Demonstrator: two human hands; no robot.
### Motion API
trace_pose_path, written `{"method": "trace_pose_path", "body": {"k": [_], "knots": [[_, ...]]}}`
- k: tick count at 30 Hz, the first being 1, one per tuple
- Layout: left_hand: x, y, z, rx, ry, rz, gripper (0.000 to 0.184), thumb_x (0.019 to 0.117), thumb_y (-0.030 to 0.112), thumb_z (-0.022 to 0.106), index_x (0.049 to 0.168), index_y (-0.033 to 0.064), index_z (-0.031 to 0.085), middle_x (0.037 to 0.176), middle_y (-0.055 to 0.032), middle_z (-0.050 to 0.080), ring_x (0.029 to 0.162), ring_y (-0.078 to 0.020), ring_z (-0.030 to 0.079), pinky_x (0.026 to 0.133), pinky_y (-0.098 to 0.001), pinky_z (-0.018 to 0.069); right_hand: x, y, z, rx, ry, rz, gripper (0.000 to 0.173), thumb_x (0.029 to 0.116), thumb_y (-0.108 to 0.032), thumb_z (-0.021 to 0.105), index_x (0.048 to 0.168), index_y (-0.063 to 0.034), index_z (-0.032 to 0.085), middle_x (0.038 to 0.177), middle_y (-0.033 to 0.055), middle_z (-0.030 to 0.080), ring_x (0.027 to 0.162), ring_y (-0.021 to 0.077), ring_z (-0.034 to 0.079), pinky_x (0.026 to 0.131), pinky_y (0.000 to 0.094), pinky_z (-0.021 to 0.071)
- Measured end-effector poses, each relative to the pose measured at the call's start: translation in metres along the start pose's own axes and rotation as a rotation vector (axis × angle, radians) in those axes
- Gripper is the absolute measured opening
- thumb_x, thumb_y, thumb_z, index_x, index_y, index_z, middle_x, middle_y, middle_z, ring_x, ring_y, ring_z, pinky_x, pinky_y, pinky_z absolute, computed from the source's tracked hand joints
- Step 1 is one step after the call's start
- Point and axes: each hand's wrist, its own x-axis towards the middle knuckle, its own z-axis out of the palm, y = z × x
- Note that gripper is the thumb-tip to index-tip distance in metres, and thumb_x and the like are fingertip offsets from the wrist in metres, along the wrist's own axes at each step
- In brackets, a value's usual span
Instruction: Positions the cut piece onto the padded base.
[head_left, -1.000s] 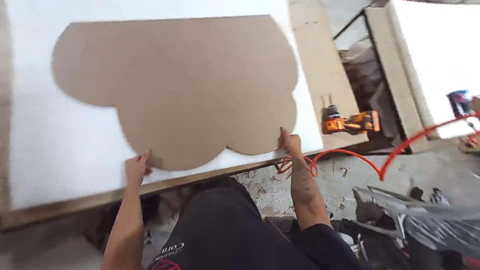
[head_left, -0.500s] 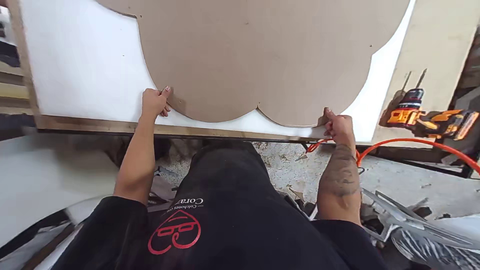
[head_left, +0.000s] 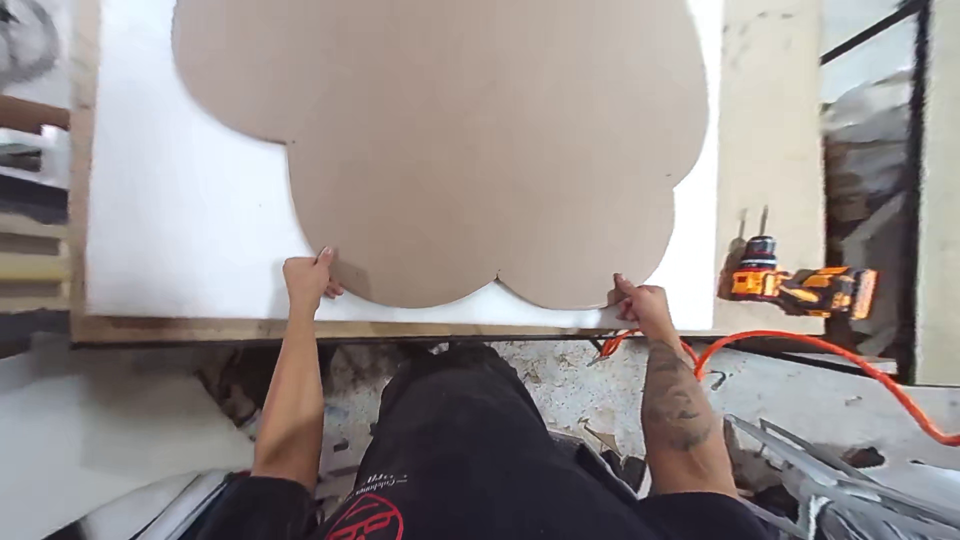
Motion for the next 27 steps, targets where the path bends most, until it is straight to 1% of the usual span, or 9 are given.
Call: {"method": "trace_pose_path", "body": {"k": [5, 9, 11, 15, 17, 20, 22, 24, 27], "knots": [[0.008, -0.004, 0.0, 0.045, 0.023, -0.005, 0.061, 0.1027, 0.058, 0.051, 0.082, 0.0021, 0.063, 0.056, -0.0043, 0.064, 0.041, -0.016, 0.062, 0.042, -0.0368, 0.0567, 0.002, -0.005, 0.005, 0.014, 0.0, 0.02, 0.051, 0.0949, -0.056, 0.068, 0.078, -0.0088, 0.061, 0.051, -0.0012, 0.056, 0.038, 0.0132, 0.052, 0.042, 0.0351, 0.053], [0.011, -0.003, -0.002, 0.082, -0.031, -0.026, 0.065, 0.1016, 0.063, 0.049, 0.088, 0.0008, 0.064, 0.058, -0.0049, 0.066, 0.043, -0.0161, 0.063, 0.044, -0.0372, 0.057, 0.0, -0.003, -0.001, 0.02, -0.01, 0.031, 0.053, 0.0933, -0.058, 0.069, 0.081, -0.0065, 0.063, 0.053, 0.0005, 0.059, 0.04, 0.014, 0.055, 0.043, 0.0356, 0.054], [0.012, -0.004, -0.001, 0.064, -0.029, -0.015, 0.066, 0.101, 0.063, 0.05, 0.088, 0.0006, 0.064, 0.059, -0.0056, 0.067, 0.043, -0.0168, 0.064, 0.044, -0.0377, 0.0572, 0.0, -0.003, -0.003, 0.02, -0.015, 0.007, 0.053, 0.0936, -0.058, 0.068, 0.081, -0.0066, 0.063, 0.054, 0.0003, 0.06, 0.041, 0.0136, 0.055, 0.043, 0.0348, 0.0535], [0.002, 0.0, -0.001, 0.095, -0.029, 0.016, 0.064, 0.1033, 0.06, 0.048, 0.092, -0.0007, 0.063, 0.06, -0.0052, 0.066, 0.045, -0.0158, 0.064, 0.047, -0.0366, 0.0576, -0.002, 0.0, -0.003, 0.022, -0.026, 0.001, 0.051, 0.0928, -0.058, 0.069, 0.079, -0.0093, 0.061, 0.053, -0.0031, 0.052, 0.041, 0.0114, 0.05, 0.044, 0.0332, 0.0499], [0.002, 0.0, 0.001, 0.111, -0.031, 0.034, 0.061, 0.1033, 0.059, 0.048, 0.088, 0.0018, 0.062, 0.056, -0.0029, 0.064, 0.042, -0.0138, 0.061, 0.043, -0.0346, 0.0555, 0.0, 0.002, -0.005, 0.024, -0.017, 0.017, 0.051, 0.0918, -0.058, 0.069, 0.077, -0.0099, 0.06, 0.054, -0.0034, 0.049, 0.041, 0.0107, 0.048, 0.044, 0.0324, 0.0484], [0.0, -0.007, 0.003, 0.133, -0.009, 0.088, 0.059, 0.1025, 0.06, 0.05, 0.076, 0.0077, 0.057, 0.05, 0.0026, 0.051, 0.037, -0.0107, 0.049, 0.039, -0.0333, 0.049, 0.005, 0.01, -0.003, 0.029, 0.009, 0.02, 0.054, 0.0907, -0.061, 0.069, 0.08, -0.0086, 0.062, 0.056, -0.002, 0.051, 0.043, 0.011, 0.049, 0.045, 0.0324, 0.0493], [0.001, -0.004, 0.007, 0.134, -0.012, 0.127, 0.059, 0.1034, 0.058, 0.049, 0.074, 0.007, 0.057, 0.05, 0.0025, 0.052, 0.037, -0.0112, 0.051, 0.04, -0.0347, 0.0513, 0.009, 0.011, -0.004, 0.003, 0.04, 0.026, 0.056, 0.0893, -0.064, 0.068, 0.082, -0.0085, 0.063, 0.058, -0.0015, 0.052, 0.045, 0.012, 0.05, 0.047, 0.0347, 0.0502], [0.0, -0.005, 0.003, 0.115, -0.015, 0.142, 0.057, 0.104, 0.055, 0.05, 0.075, 0.0065, 0.058, 0.051, 0.0028, 0.053, 0.039, -0.0113, 0.053, 0.042, -0.0346, 0.053, 0.005, 0.009, 0.002, -0.03, 0.061, 0.058, 0.061, 0.0876, -0.066, 0.069, 0.085, -0.0051, 0.065, 0.062, 0.0021, 0.056, 0.049, 0.016, 0.053, 0.052, 0.0405, 0.0515], [0.008, -0.01, 0.0, 0.099, -0.039, 0.161, 0.054, 0.1034, 0.053, 0.052, 0.073, 0.0092, 0.059, 0.05, 0.0044, 0.056, 0.039, -0.0106, 0.055, 0.042, -0.0329, 0.0537, 0.006, 0.013, 0.006, -0.065, 0.072, 0.045, 0.067, 0.0864, -0.07, 0.067, 0.09, -0.0038, 0.067, 0.065, 0.0034, 0.058, 0.05, 0.018, 0.056, 0.055, 0.0447, 0.0553]]}}
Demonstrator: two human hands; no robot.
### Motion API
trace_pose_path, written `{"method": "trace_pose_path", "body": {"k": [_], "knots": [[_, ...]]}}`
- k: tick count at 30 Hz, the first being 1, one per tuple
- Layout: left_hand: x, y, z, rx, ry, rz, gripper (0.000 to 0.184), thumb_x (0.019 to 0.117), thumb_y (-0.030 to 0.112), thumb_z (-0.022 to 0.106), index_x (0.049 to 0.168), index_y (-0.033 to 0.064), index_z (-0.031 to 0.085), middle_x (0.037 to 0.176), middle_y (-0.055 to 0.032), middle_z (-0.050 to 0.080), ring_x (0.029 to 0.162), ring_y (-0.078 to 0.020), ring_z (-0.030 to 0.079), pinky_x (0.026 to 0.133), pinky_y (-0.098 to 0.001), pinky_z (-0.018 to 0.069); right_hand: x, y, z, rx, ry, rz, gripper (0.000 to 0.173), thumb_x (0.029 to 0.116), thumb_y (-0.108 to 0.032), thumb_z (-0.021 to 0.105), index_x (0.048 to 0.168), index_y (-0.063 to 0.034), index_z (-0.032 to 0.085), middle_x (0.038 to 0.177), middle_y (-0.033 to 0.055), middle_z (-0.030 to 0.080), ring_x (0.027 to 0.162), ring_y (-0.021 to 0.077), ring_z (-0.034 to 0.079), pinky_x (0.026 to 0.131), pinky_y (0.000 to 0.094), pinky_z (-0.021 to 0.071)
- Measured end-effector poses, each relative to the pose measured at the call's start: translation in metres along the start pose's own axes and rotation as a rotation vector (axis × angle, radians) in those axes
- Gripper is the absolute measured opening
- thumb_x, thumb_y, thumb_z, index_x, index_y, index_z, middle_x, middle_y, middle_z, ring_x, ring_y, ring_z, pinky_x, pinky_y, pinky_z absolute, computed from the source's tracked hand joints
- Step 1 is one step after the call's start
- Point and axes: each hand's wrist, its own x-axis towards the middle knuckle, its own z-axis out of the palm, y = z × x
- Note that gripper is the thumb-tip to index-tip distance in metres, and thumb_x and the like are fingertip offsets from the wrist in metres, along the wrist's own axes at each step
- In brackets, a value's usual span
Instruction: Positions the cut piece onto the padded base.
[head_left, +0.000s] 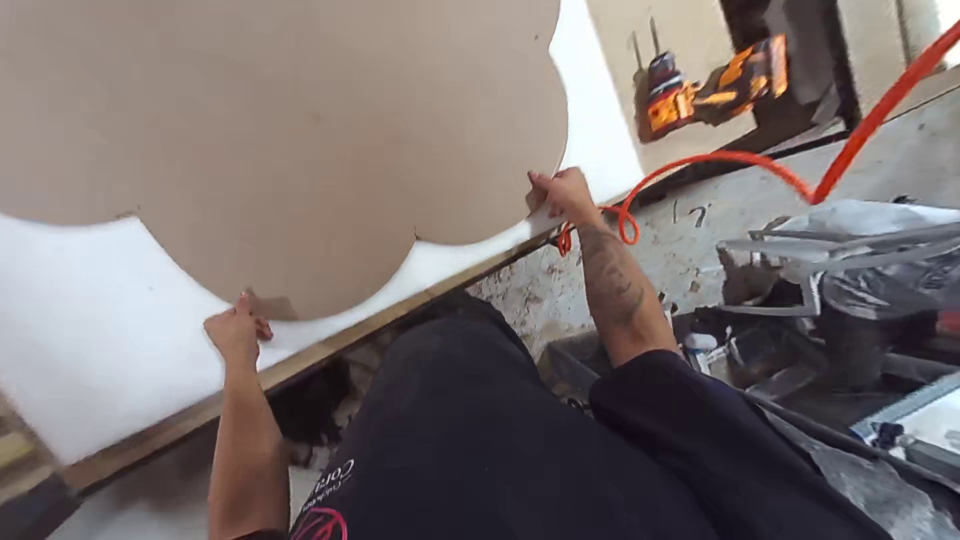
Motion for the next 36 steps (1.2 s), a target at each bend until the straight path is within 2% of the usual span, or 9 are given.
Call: {"method": "trace_pose_path", "body": {"k": [9, 12, 14, 19, 23, 28, 31, 34, 36], "knots": [[-0.004, -0.008, 0.001, -0.098, 0.0, -0.063, 0.054, 0.0984, 0.064, 0.054, 0.076, 0.015, 0.054, 0.05, 0.0067, 0.046, 0.037, -0.0086, 0.046, 0.039, -0.0298, 0.0478, -0.008, -0.001, -0.007, -0.005, -0.021, -0.04, 0.059, 0.0875, -0.071, 0.066, 0.086, -0.012, 0.063, 0.056, -0.0055, 0.052, 0.044, 0.0113, 0.053, 0.048, 0.0371, 0.0548], [-0.007, -0.005, -0.013, -0.021, -0.022, -0.09, 0.058, 0.1003, 0.064, 0.05, 0.084, 0.0091, 0.061, 0.054, 0.0038, 0.048, 0.041, -0.0107, 0.048, 0.045, -0.0341, 0.0505, -0.01, -0.004, 0.002, -0.037, -0.044, -0.08, 0.061, 0.0874, -0.073, 0.064, 0.087, -0.0123, 0.063, 0.056, -0.0054, 0.052, 0.045, 0.0115, 0.054, 0.048, 0.0378, 0.0544], [0.003, -0.005, -0.012, 0.034, -0.011, -0.096, 0.06, 0.1023, 0.06, 0.049, 0.078, 0.0068, 0.061, 0.053, 0.0022, 0.052, 0.04, -0.0118, 0.051, 0.044, -0.0355, 0.0513, -0.011, 0.002, 0.001, -0.086, -0.043, -0.112, 0.065, 0.0885, -0.076, 0.06, 0.088, -0.0103, 0.062, 0.057, -0.0048, 0.052, 0.046, 0.0116, 0.055, 0.05, 0.039, 0.0559], [0.003, -0.01, -0.013, 0.054, -0.027, -0.114, 0.06, 0.1035, 0.058, 0.048, 0.077, 0.0053, 0.06, 0.054, -0.0001, 0.054, 0.041, -0.0137, 0.054, 0.046, -0.0384, 0.0546, -0.011, 0.0, 0.001, -0.236, -0.031, -0.15, 0.077, 0.0931, -0.077, 0.05, 0.093, -0.0006, 0.063, 0.066, 0.0068, 0.058, 0.052, 0.02, 0.059, 0.056, 0.0486, 0.0565], [-0.008, 0.001, -0.011, 0.118, 0.0, -0.107, 0.066, 0.1022, 0.062, 0.048, 0.092, -0.0004, 0.067, 0.063, -0.0052, 0.062, 0.049, -0.0165, 0.061, 0.057, -0.0429, 0.0592, -0.014, -0.005, 0.001, -0.311, -0.031, -0.124, 0.084, 0.0945, -0.076, 0.047, 0.103, 0.0043, 0.068, 0.086, 0.0233, 0.07, 0.071, 0.0366, 0.07, 0.07, 0.0622, 0.0582], [-0.008, 0.023, -0.01, 0.334, -0.026, -0.147, 0.072, 0.102, 0.063, 0.045, 0.098, -0.0054, 0.069, 0.072, -0.0143, 0.068, 0.059, -0.0266, 0.067, 0.067, -0.0553, 0.0586, -0.018, -0.021, -0.011, -0.329, -0.094, -0.063, 0.075, 0.0947, -0.074, 0.05, 0.098, -0.0029, 0.071, 0.074, 0.0126, 0.067, 0.061, 0.0257, 0.066, 0.063, 0.0508, 0.0587], [-0.007, 0.025, -0.012, 0.42, -0.056, -0.166, 0.077, 0.1037, 0.063, 0.038, 0.096, -0.0073, 0.069, 0.073, -0.0173, 0.069, 0.06, -0.0291, 0.069, 0.067, -0.0566, 0.059, -0.019, -0.034, -0.016, -0.382, -0.152, -0.063, 0.07, 0.0986, -0.07, 0.045, 0.098, -0.0052, 0.071, 0.071, 0.0082, 0.067, 0.057, 0.0202, 0.066, 0.06, 0.0437, 0.0598], [0.0, 0.026, -0.018, 0.529, -0.111, -0.143, 0.08, 0.1057, 0.062, 0.031, 0.091, -0.0072, 0.069, 0.073, -0.0211, 0.07, 0.063, -0.0344, 0.07, 0.067, -0.0613, 0.0575, -0.018, -0.035, -0.012, -0.409, -0.143, -0.053, 0.069, 0.0992, -0.07, 0.044, 0.092, -0.0071, 0.07, 0.069, 0.0062, 0.067, 0.056, 0.0195, 0.066, 0.058, 0.0438, 0.0589], [0.005, 0.022, -0.019, 0.482, -0.128, -0.158, 0.079, 0.1054, 0.063, 0.033, 0.088, -0.005, 0.069, 0.07, -0.0182, 0.069, 0.058, -0.031, 0.069, 0.062, -0.0574, 0.0585, -0.016, -0.036, -0.014, -0.409, -0.126, -0.04, 0.069, 0.0985, -0.07, 0.044, 0.09, -0.0073, 0.069, 0.067, 0.0055, 0.066, 0.054, 0.0192, 0.065, 0.056, 0.0435, 0.058]]}}
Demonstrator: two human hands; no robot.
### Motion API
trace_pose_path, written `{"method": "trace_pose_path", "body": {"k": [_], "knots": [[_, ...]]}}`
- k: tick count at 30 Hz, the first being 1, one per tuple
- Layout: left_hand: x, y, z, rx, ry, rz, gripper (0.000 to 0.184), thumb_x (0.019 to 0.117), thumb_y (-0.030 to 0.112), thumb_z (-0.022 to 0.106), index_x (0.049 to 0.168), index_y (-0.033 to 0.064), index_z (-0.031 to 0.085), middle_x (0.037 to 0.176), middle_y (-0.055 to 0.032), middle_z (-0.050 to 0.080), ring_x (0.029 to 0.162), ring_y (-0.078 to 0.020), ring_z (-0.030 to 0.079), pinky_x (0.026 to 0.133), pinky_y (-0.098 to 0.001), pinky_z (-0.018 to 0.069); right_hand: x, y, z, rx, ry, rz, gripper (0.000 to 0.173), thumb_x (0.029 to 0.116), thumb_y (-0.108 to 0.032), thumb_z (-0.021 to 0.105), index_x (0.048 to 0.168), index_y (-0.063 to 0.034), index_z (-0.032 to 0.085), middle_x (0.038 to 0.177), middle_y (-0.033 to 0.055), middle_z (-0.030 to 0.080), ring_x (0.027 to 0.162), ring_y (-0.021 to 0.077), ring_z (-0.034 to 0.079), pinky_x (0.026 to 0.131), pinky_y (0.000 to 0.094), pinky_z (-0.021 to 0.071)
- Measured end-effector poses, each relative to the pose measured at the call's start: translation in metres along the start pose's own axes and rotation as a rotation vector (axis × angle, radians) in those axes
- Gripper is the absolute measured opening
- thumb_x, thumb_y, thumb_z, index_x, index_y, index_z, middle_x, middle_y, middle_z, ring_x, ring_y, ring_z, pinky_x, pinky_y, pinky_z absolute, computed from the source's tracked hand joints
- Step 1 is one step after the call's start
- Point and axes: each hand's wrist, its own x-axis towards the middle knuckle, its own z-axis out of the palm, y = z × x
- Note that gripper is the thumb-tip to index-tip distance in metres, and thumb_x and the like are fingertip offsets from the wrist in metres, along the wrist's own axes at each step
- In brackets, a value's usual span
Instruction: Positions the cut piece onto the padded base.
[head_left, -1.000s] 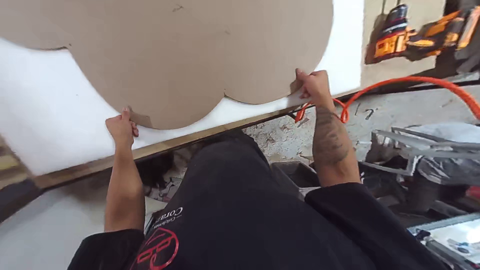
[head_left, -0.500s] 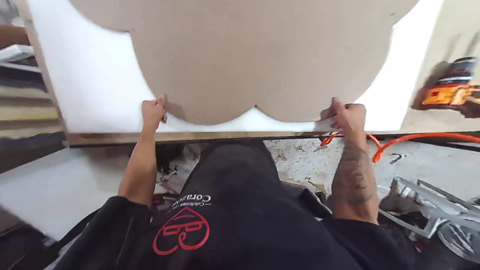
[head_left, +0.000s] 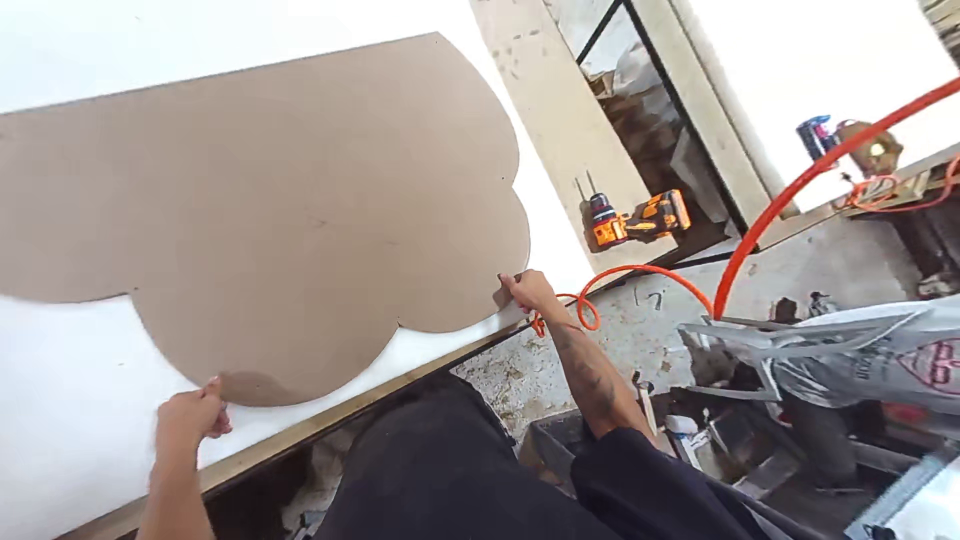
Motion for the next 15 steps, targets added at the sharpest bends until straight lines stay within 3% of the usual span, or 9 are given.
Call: {"method": "trace_pose_path", "body": {"k": [3, 8, 10, 13, 15], "knots": [[0.003, -0.003, 0.0, -0.164, -0.046, -0.042, 0.073, 0.1049, 0.062, 0.039, 0.086, -0.0025, 0.068, 0.065, -0.0119, 0.069, 0.051, -0.0229, 0.068, 0.053, -0.0469, 0.0604, 0.003, 0.006, 0.002, -0.001, 0.001, 0.01, 0.07, 0.0973, -0.072, 0.044, 0.087, -0.0078, 0.069, 0.066, 0.0055, 0.066, 0.054, 0.0198, 0.065, 0.056, 0.045, 0.0581], [0.002, 0.006, -0.003, -0.222, -0.03, -0.13, 0.07, 0.1057, 0.059, 0.042, 0.091, -0.0039, 0.069, 0.069, -0.0127, 0.07, 0.054, -0.0224, 0.069, 0.056, -0.0449, 0.0613, 0.003, -0.007, 0.002, -0.103, 0.033, 0.011, 0.074, 0.0967, -0.075, 0.039, 0.087, -0.0077, 0.07, 0.071, 0.01, 0.068, 0.06, 0.026, 0.068, 0.06, 0.0524, 0.0572], [0.001, 0.008, -0.004, -0.222, -0.018, -0.162, 0.069, 0.1056, 0.058, 0.042, 0.091, -0.0041, 0.068, 0.068, -0.011, 0.069, 0.052, -0.0204, 0.067, 0.054, -0.0424, 0.0605, 0.0, -0.017, 0.001, -0.198, 0.071, 0.021, 0.084, 0.0945, -0.081, 0.031, 0.088, -0.0074, 0.071, 0.081, 0.0143, 0.071, 0.072, 0.0308, 0.071, 0.066, 0.0576, 0.0566], [-0.001, 0.009, 0.002, -0.157, -0.002, -0.122, 0.07, 0.1041, 0.061, 0.042, 0.095, -0.0042, 0.068, 0.069, -0.0102, 0.069, 0.052, -0.0189, 0.065, 0.054, -0.0418, 0.0592, -0.013, -0.024, 0.002, -0.298, 0.143, 0.066, 0.096, 0.0931, -0.083, 0.019, 0.098, -0.0043, 0.074, 0.108, 0.0231, 0.073, 0.106, 0.0415, 0.07, 0.084, 0.0674, 0.0517], [-0.008, 0.006, 0.006, -0.003, 0.041, -0.014, 0.078, 0.1032, 0.065, 0.037, 0.092, -0.0041, 0.07, 0.072, -0.0154, 0.069, 0.058, -0.0278, 0.067, 0.061, -0.0533, 0.0584, -0.026, -0.029, 0.0, -0.34, 0.202, 0.084, 0.098, 0.0953, -0.082, 0.02, 0.1, -0.0006, 0.074, 0.111, 0.0258, 0.072, 0.111, 0.0451, 0.067, 0.088, 0.0696, 0.0491]]}}
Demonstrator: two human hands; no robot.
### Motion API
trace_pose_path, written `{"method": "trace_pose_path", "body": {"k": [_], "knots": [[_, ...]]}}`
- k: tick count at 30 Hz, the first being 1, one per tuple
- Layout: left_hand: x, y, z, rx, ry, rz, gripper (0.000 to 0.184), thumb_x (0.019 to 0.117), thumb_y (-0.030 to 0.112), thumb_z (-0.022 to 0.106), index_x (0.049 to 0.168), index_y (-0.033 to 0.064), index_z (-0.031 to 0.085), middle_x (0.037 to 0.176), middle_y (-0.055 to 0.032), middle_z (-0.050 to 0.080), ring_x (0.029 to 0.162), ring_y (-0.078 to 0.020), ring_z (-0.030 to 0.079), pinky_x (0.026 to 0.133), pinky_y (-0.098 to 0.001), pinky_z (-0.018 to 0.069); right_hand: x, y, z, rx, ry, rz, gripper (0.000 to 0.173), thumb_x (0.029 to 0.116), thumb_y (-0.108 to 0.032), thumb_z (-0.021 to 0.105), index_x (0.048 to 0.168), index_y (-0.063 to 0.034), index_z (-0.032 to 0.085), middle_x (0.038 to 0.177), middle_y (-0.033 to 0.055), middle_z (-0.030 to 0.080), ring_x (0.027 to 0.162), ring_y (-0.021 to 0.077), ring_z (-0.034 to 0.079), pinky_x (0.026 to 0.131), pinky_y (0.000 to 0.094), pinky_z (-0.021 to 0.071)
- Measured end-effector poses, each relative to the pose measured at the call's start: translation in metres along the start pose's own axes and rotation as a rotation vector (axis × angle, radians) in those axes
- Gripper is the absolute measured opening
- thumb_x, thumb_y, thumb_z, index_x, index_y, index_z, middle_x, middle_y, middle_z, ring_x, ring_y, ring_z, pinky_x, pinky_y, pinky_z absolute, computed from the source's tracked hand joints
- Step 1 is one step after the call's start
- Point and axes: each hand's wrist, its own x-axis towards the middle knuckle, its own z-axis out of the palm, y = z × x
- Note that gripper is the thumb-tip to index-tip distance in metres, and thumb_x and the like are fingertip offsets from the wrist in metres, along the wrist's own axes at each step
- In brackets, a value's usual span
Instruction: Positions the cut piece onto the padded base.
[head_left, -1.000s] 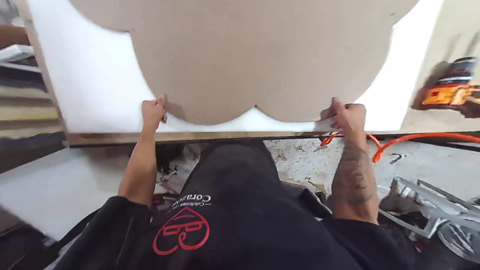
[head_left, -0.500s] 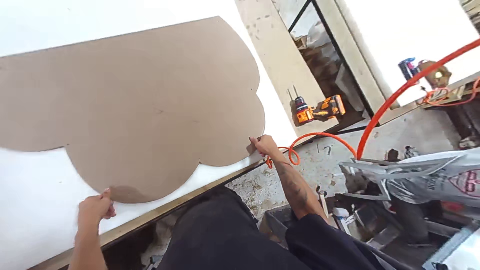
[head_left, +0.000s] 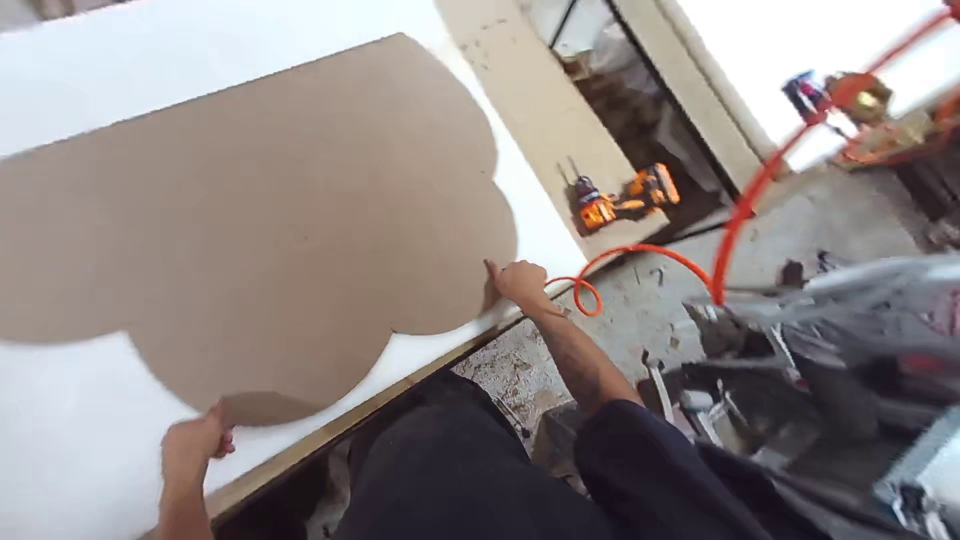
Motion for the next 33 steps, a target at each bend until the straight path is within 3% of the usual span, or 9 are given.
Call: {"method": "trace_pose_path", "body": {"k": [4, 8, 12, 15, 18, 21, 25, 27, 33], "knots": [[-0.047, -0.005, -0.01, 0.284, 0.05, 0.196, 0.08, 0.1048, 0.063, 0.029, 0.095, 0.0001, 0.076, 0.085, -0.0237, 0.072, 0.084, -0.0441, 0.071, 0.08, -0.0697, 0.0526, -0.049, 0.028, -0.007, -0.023, 0.105, 0.045, 0.085, 0.0925, -0.071, 0.055, 0.116, 0.0099, 0.068, 0.128, 0.036, 0.06, 0.131, 0.0557, 0.048, 0.104, 0.0775, 0.0327], [-0.116, 0.005, 0.002, 0.028, -0.001, 0.455, 0.063, 0.1083, 0.051, 0.039, 0.093, 0.0018, 0.076, 0.062, -0.0114, 0.062, 0.052, -0.0236, 0.059, 0.054, -0.0477, 0.0519, -0.092, 0.102, 0.008, -0.235, -0.004, 0.061, 0.071, 0.0824, -0.043, 0.081, 0.12, 0.0138, 0.064, 0.132, 0.0374, 0.057, 0.135, 0.0572, 0.043, 0.112, 0.0781, 0.0227], [-0.167, 0.028, 0.049, -0.13, -0.404, 0.816, 0.045, 0.1075, 0.036, 0.048, 0.096, 0.0031, 0.076, 0.059, -0.0019, 0.063, 0.046, -0.0106, 0.056, 0.048, -0.0336, 0.0535, -0.134, 0.135, 0.014, -0.245, -0.086, 0.019, 0.034, 0.0834, -0.013, 0.078, 0.108, 0.0075, 0.067, 0.107, 0.0329, 0.065, 0.101, 0.0524, 0.064, 0.079, 0.0708, 0.0512], [-0.182, 0.04, 0.1, -0.059, -0.78, 0.945, 0.04, 0.1072, 0.037, 0.051, 0.099, 0.0066, 0.076, 0.064, -0.0001, 0.066, 0.052, -0.0113, 0.062, 0.052, -0.0313, 0.0569, -0.173, 0.13, 0.009, -0.155, -0.067, 0.062, 0.044, 0.0835, 0.002, 0.073, 0.125, 0.005, 0.06, 0.11, 0.0335, 0.063, 0.101, 0.0535, 0.065, 0.078, 0.0695, 0.0537], [-0.194, 0.044, 0.157, -0.007, -0.988, 0.985, 0.032, 0.1042, 0.033, 0.06, 0.112, 0.0053, 0.072, 0.084, -0.0052, 0.073, 0.068, -0.0149, 0.07, 0.063, -0.0347, 0.0621, -0.215, 0.137, 0.01, -0.131, 0.026, -0.054, 0.035, 0.0847, 0.005, 0.07, 0.119, 0.0021, 0.063, 0.112, 0.0306, 0.064, 0.1, 0.0521, 0.065, 0.077, 0.0698, 0.0526], [-0.22, 0.066, 0.209, 0.01, -1.044, 1.167, 0.07, 0.0917, 0.04, 0.076, 0.146, 0.0044, 0.05, 0.128, -0.0098, 0.068, 0.113, -0.0179, 0.068, 0.096, -0.0395, 0.0602, -0.256, 0.154, 0.013, -0.102, 0.177, -0.301, 0.008, 0.0896, 0.002, 0.067, 0.097, 0.0011, 0.069, 0.109, 0.0268, 0.063, 0.099, 0.0477, 0.065, 0.075, 0.0684, 0.0524], [-0.297, 0.108, 0.267, 0.123, -1.125, 1.31, 0.122, 0.074, 0.051, 0.089, 0.163, 0.0118, 0.015, 0.157, -0.0109, 0.045, 0.141, -0.023, 0.049, 0.11, -0.0467, 0.05, -0.326, 0.147, -0.004, -0.047, 0.299, -0.413, 0.011, 0.0994, -0.005, 0.059, 0.1, -0.0023, 0.07, 0.108, 0.0232, 0.065, 0.098, 0.0451, 0.066, 0.077, 0.0645, 0.0534], [-0.339, 0.11, 0.286, 0.108, -1.28, 1.297, 0.117, 0.0782, 0.04, 0.089, 0.163, 0.009, 0.014, 0.152, -0.0133, 0.05, 0.136, -0.024, 0.053, 0.11, -0.0459, 0.0505, -0.346, 0.15, -0.009, -0.047, 0.349, -0.438, 0.019, 0.1039, -0.009, 0.053, 0.104, -0.0062, 0.071, 0.106, 0.0203, 0.067, 0.097, 0.0427, 0.067, 0.075, 0.0624, 0.0531], [-0.395, 0.09, 0.312, 0.073, -1.534, 1.274, 0.045, 0.1012, 0.014, 0.062, 0.141, -0.0033, 0.052, 0.114, -0.0125, 0.071, 0.1, -0.0169, 0.07, 0.09, -0.0363, 0.0597, -0.345, 0.23, 0.006, 0.02, 0.535, -0.456, 0.025, 0.1051, -0.004, 0.046, 0.111, -0.0082, 0.07, 0.109, 0.0211, 0.068, 0.1, 0.0448, 0.067, 0.076, 0.0637, 0.052]]}}
